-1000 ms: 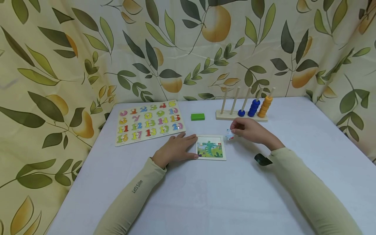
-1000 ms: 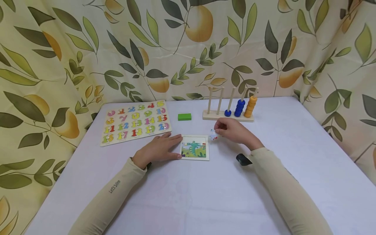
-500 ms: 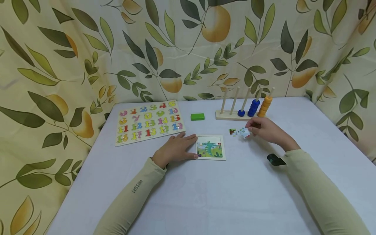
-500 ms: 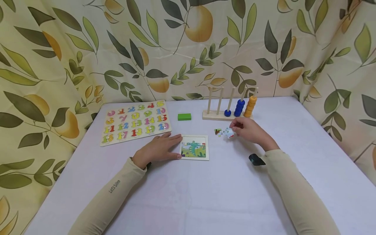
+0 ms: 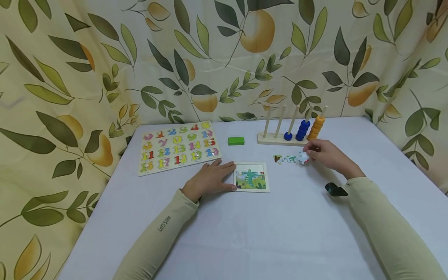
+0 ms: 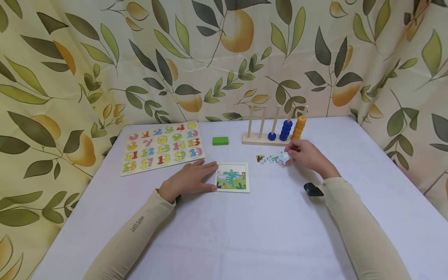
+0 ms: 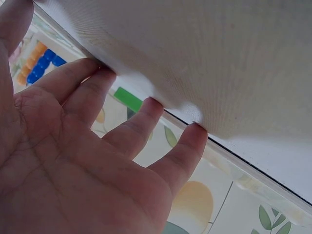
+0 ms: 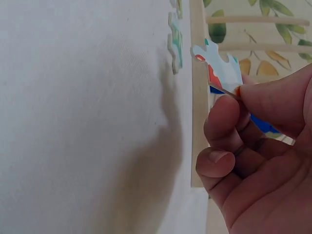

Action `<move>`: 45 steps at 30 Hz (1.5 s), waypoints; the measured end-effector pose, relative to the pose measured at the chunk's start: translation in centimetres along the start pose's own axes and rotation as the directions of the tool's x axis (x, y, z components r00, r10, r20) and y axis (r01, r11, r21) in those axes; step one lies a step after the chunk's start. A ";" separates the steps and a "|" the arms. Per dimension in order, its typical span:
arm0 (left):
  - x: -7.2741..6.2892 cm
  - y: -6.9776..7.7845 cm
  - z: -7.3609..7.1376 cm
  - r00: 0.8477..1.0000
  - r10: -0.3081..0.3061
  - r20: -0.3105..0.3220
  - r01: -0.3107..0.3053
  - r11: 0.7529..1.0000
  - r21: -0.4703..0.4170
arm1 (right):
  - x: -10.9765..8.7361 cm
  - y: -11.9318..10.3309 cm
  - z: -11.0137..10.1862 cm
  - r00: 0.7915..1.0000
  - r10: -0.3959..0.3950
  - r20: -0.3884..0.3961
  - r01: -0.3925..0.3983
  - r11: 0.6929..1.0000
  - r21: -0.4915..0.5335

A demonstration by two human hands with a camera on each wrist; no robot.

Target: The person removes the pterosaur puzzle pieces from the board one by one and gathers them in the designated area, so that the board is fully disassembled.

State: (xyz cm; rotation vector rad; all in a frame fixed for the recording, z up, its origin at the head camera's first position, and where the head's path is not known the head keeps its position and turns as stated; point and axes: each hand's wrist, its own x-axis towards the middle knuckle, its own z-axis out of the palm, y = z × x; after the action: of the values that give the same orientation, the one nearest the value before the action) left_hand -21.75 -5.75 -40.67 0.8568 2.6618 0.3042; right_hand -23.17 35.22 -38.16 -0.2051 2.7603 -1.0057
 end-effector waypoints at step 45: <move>0.9 -0.2 0.6 0.999 -0.033 -0.024 0.035 0.992 0.119 | 1.5 3.8 0.1 0.994 0.046 0.097 -0.045 0.999 -0.015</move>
State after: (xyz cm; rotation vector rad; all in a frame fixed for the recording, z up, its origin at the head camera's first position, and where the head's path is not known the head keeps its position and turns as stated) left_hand -22.36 -5.31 -41.50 0.8467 2.7346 0.1474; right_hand -24.83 37.75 -40.91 -0.1865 2.6721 -0.9411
